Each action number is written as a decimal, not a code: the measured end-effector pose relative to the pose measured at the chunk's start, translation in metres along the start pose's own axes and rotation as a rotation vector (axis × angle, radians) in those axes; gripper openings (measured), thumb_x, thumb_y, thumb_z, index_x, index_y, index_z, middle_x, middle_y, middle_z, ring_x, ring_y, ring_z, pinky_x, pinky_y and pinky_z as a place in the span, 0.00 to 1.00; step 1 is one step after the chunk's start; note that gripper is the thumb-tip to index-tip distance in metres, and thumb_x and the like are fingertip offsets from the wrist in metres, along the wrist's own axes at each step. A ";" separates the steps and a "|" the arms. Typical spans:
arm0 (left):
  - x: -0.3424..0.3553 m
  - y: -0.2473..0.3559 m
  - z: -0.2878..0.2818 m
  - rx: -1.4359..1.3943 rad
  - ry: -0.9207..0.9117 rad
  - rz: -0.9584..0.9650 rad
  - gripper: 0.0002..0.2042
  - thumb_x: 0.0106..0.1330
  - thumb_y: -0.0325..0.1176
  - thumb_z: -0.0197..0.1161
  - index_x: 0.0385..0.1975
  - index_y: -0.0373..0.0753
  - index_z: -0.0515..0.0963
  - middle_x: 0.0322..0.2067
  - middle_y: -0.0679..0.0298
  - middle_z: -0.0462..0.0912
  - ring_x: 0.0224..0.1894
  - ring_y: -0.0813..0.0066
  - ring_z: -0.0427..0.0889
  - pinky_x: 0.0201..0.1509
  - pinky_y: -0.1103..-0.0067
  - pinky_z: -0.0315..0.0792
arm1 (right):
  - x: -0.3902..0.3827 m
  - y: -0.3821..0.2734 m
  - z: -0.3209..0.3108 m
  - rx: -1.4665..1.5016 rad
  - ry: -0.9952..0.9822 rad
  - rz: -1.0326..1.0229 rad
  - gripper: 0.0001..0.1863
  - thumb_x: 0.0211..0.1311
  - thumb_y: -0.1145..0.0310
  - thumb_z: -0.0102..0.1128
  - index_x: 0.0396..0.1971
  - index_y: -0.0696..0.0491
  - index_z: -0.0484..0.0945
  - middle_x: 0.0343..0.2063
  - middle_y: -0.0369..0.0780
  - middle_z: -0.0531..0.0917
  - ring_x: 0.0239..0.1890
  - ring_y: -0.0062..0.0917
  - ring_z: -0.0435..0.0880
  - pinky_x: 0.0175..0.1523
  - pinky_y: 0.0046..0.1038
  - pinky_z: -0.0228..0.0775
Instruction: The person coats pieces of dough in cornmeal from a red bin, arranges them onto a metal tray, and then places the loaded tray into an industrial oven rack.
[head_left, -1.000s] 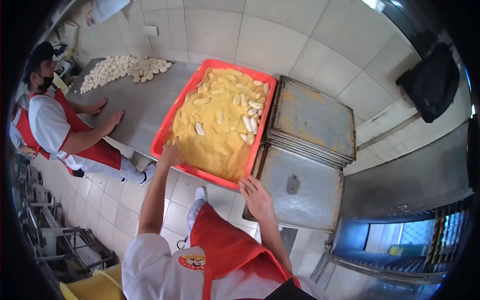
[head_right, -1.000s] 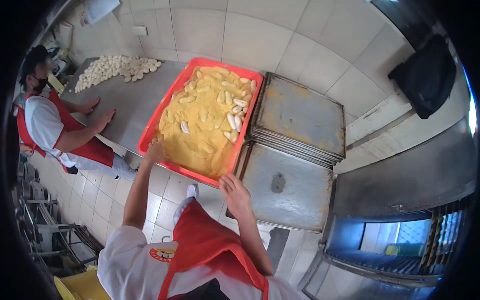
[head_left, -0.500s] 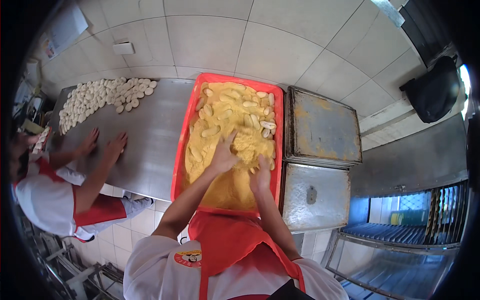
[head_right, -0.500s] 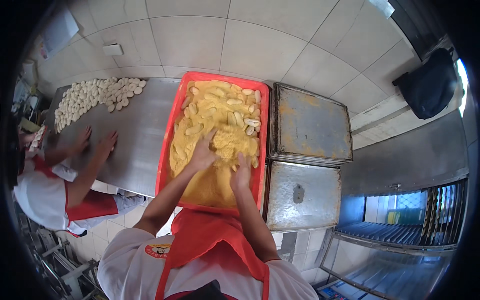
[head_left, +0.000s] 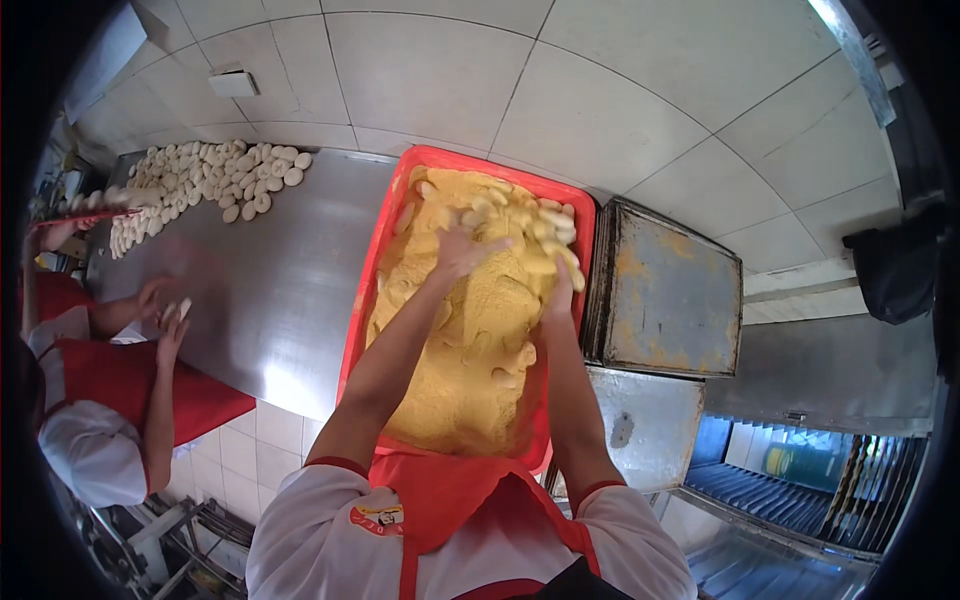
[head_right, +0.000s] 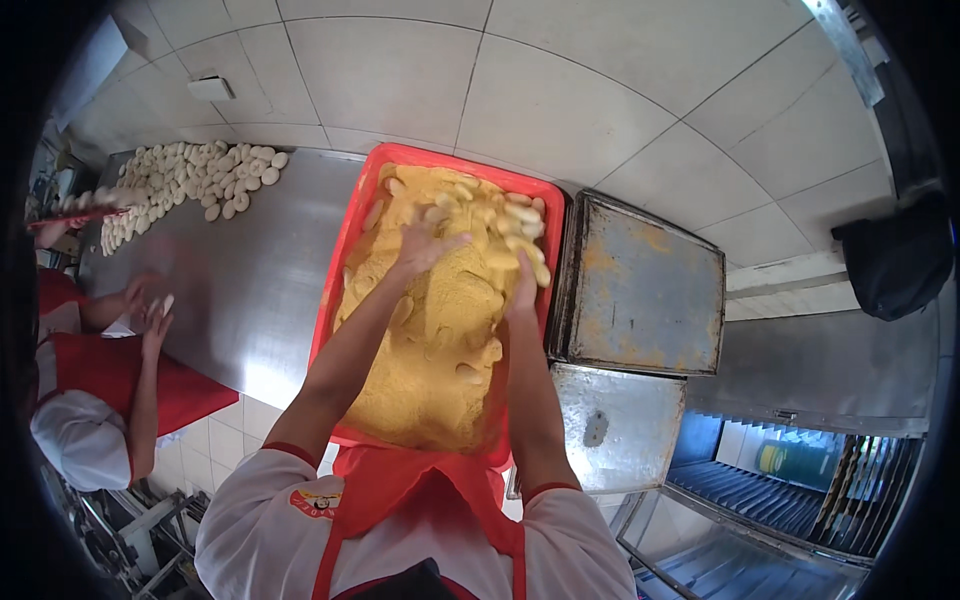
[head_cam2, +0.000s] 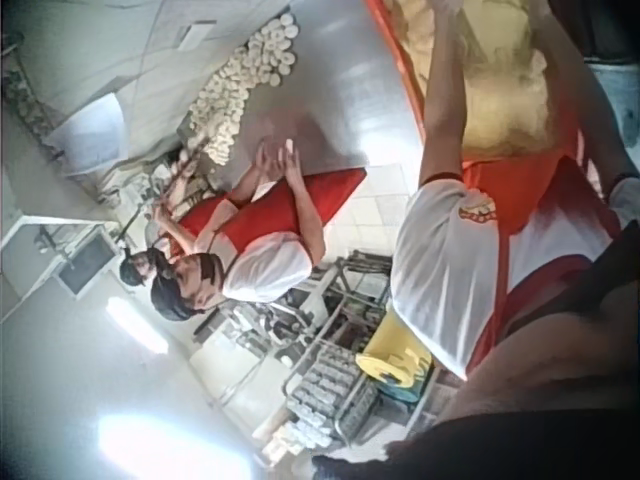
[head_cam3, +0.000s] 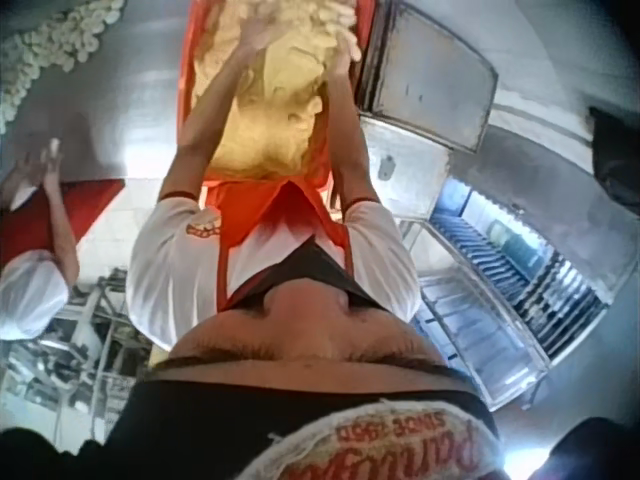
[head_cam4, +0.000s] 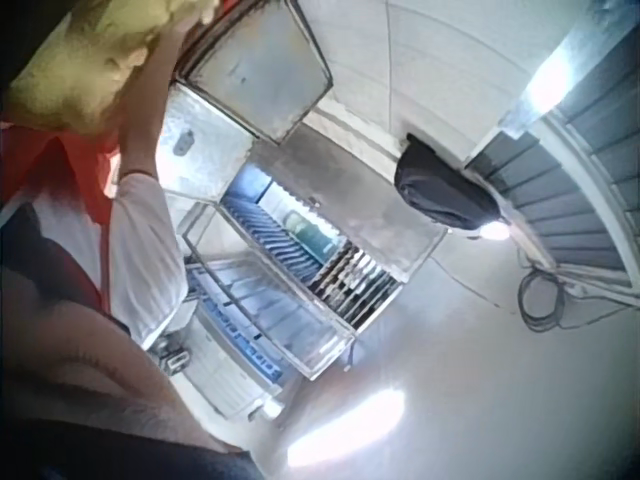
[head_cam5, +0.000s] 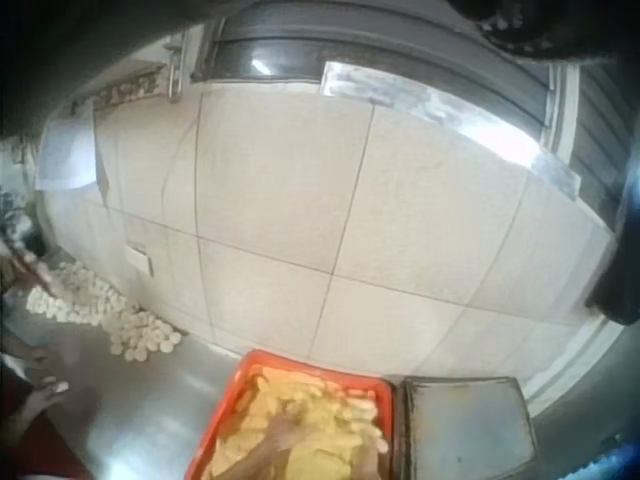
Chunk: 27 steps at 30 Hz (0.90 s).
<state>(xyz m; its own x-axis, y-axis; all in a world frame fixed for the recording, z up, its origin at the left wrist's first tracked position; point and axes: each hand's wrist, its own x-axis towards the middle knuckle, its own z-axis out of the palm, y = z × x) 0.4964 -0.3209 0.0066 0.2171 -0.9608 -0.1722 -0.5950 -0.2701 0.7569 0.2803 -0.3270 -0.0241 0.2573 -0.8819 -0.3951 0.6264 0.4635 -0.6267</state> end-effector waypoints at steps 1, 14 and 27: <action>-0.008 0.001 0.001 0.010 0.000 -0.009 0.50 0.46 0.71 0.65 0.67 0.44 0.63 0.70 0.49 0.53 0.72 0.46 0.50 0.74 0.54 0.45 | 0.011 -0.004 0.014 0.009 -0.001 0.010 0.30 0.66 0.49 0.54 0.60 0.56 0.69 0.59 0.41 0.72 0.59 0.34 0.74 0.63 0.36 0.66; -0.294 -0.075 -0.035 0.450 -0.355 0.257 0.27 0.61 0.52 0.63 0.54 0.41 0.73 0.65 0.43 0.59 0.65 0.39 0.61 0.70 0.57 0.57 | -0.224 0.084 0.029 -2.071 -0.358 -0.240 0.24 0.55 0.61 0.62 0.54 0.40 0.79 0.70 0.48 0.57 0.65 0.55 0.63 0.68 0.50 0.57; -0.162 -0.074 -0.061 0.714 0.114 0.278 0.22 0.64 0.35 0.58 0.59 0.44 0.67 0.57 0.48 0.69 0.61 0.45 0.66 0.56 0.57 0.71 | -0.074 0.099 0.059 -1.793 0.090 -1.014 0.11 0.59 0.72 0.57 0.42 0.56 0.73 0.26 0.51 0.79 0.31 0.46 0.82 0.37 0.40 0.71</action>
<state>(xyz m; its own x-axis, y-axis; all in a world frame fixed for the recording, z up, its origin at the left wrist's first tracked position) 0.5525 -0.1418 0.0165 0.0420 -0.9973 0.0598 -0.9856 -0.0316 0.1661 0.3672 -0.2214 -0.0173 0.2935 -0.8431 0.4506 -0.7837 -0.4821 -0.3916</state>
